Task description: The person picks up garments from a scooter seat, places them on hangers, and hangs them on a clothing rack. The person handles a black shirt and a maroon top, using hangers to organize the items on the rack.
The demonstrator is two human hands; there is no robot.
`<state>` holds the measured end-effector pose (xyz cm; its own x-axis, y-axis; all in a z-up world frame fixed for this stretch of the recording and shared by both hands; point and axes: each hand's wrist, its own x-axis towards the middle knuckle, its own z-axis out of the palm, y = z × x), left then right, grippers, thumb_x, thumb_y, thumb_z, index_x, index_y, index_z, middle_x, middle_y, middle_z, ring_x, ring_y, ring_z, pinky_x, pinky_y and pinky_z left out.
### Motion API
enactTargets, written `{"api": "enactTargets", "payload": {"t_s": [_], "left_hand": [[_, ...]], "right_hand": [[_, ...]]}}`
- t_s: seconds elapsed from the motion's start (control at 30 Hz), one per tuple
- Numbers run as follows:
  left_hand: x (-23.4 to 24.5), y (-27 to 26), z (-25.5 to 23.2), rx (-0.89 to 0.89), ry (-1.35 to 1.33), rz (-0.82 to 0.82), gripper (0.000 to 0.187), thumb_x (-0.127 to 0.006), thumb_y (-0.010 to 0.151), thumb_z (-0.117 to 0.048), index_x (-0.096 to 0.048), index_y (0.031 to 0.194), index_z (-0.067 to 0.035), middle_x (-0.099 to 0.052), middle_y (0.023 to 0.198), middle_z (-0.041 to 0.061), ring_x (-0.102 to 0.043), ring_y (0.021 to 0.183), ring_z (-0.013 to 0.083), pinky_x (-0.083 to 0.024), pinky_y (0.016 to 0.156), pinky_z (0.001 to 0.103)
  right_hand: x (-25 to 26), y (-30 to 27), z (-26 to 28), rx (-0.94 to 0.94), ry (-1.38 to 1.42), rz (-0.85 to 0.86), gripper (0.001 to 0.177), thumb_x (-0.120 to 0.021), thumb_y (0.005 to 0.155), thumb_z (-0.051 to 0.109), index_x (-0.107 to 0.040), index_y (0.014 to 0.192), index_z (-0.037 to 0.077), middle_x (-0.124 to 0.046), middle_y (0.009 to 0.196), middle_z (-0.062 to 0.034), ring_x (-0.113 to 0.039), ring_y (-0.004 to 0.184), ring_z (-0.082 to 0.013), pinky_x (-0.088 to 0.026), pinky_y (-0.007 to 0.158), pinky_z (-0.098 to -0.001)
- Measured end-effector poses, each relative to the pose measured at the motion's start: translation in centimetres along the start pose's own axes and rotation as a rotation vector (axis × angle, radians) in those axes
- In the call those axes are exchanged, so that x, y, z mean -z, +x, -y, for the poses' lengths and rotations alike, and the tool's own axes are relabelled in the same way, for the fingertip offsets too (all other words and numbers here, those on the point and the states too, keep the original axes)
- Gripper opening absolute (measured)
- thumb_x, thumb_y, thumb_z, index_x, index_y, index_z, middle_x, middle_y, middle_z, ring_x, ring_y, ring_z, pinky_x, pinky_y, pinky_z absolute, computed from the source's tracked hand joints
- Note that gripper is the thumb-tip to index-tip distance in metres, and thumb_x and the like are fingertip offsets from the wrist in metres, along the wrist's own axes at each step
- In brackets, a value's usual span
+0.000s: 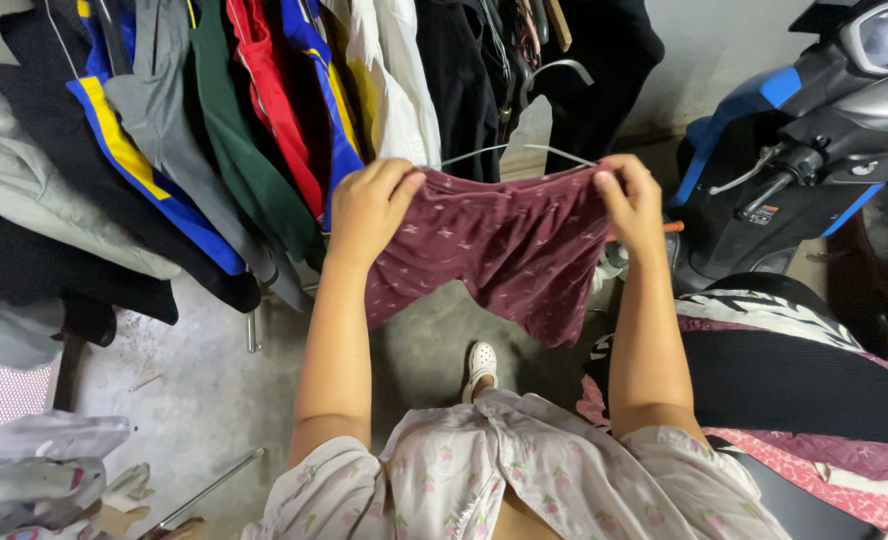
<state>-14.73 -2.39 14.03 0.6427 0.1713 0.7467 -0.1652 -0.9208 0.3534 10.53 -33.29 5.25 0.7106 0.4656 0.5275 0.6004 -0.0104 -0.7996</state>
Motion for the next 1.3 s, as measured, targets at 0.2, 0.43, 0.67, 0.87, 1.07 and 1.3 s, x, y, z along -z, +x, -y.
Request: {"api": "enactTargets", "payload": {"t_s": [0.2, 0.43, 0.67, 0.87, 1.07, 1.3], "left_hand": [[-6.1, -0.4, -2.6, 0.182, -0.263, 0.199, 0.028, -0.062, 0.102, -0.038, -0.066, 0.1, -0.01, -0.068, 0.079, 0.021, -0.068, 0.079, 0.0433, -0.051, 0.064, 0.052], [-18.6, -1.9, -9.7, 0.279, -0.441, 0.158, 0.023, -0.059, 0.102, -0.032, -0.061, 0.097, -0.01, -0.067, 0.072, 0.019, -0.068, 0.07, 0.0424, -0.05, 0.059, 0.052], [-27.1, 1.9, -11.5, 0.259, -0.665, 0.359, 0.023, -0.056, 0.106, -0.032, -0.056, 0.12, -0.013, -0.071, 0.087, 0.014, -0.071, 0.081, 0.0357, -0.054, 0.068, 0.046], [-34.4, 12.2, -8.5, 0.237, -0.557, 0.237, 0.037, -0.064, 0.097, -0.032, -0.06, 0.131, -0.018, -0.069, 0.086, 0.009, -0.07, 0.077, 0.0295, -0.055, 0.069, 0.041], [-42.7, 23.5, -5.2, 0.075, -0.152, 0.024, 0.036, -0.067, 0.099, -0.034, -0.066, 0.132, -0.022, -0.066, 0.092, 0.01, -0.067, 0.083, 0.0308, -0.053, 0.072, 0.044], [-47.2, 28.3, -0.6, 0.145, 0.248, 0.09, 0.035, -0.068, 0.091, -0.042, -0.071, 0.109, -0.012, -0.067, 0.067, 0.011, -0.064, 0.055, 0.0318, -0.048, 0.061, 0.047]], "right_hand": [[-0.5, 1.0, 1.3, 0.267, -0.461, -0.381, 0.023, -0.067, 0.105, 0.009, -0.066, 0.125, -0.002, -0.067, 0.117, -0.0111, -0.061, 0.106, -0.0177, -0.049, 0.094, -0.0299], [-4.8, -1.1, 2.4, -0.215, 0.205, -0.272, 0.031, -0.057, 0.107, 0.013, -0.058, 0.134, -0.002, -0.071, 0.107, -0.002, -0.064, 0.101, -0.0081, -0.049, 0.087, -0.0236], [2.6, 3.6, -2.3, -0.368, 0.33, -0.366, 0.035, -0.053, 0.105, 0.009, -0.06, 0.137, -0.003, -0.064, 0.088, -0.0016, -0.063, 0.077, -0.0077, -0.052, 0.071, -0.0225], [9.5, 10.7, -8.6, -0.346, 0.418, -0.222, 0.036, -0.053, 0.106, 0.01, -0.061, 0.139, -0.002, -0.064, 0.079, -0.0022, -0.06, 0.071, -0.0099, -0.05, 0.069, -0.024], [12.3, 20.3, -12.9, -0.39, 0.494, -0.097, 0.037, -0.052, 0.105, 0.012, -0.061, 0.138, -0.002, -0.063, 0.077, -0.0015, -0.057, 0.07, -0.0099, -0.047, 0.07, -0.0223], [13.3, 30.1, -17.1, -0.37, 0.528, 0.037, 0.04, -0.051, 0.105, 0.013, -0.06, 0.14, -0.002, -0.062, 0.075, -0.002, -0.055, 0.071, -0.0102, -0.044, 0.071, -0.0228]]}}
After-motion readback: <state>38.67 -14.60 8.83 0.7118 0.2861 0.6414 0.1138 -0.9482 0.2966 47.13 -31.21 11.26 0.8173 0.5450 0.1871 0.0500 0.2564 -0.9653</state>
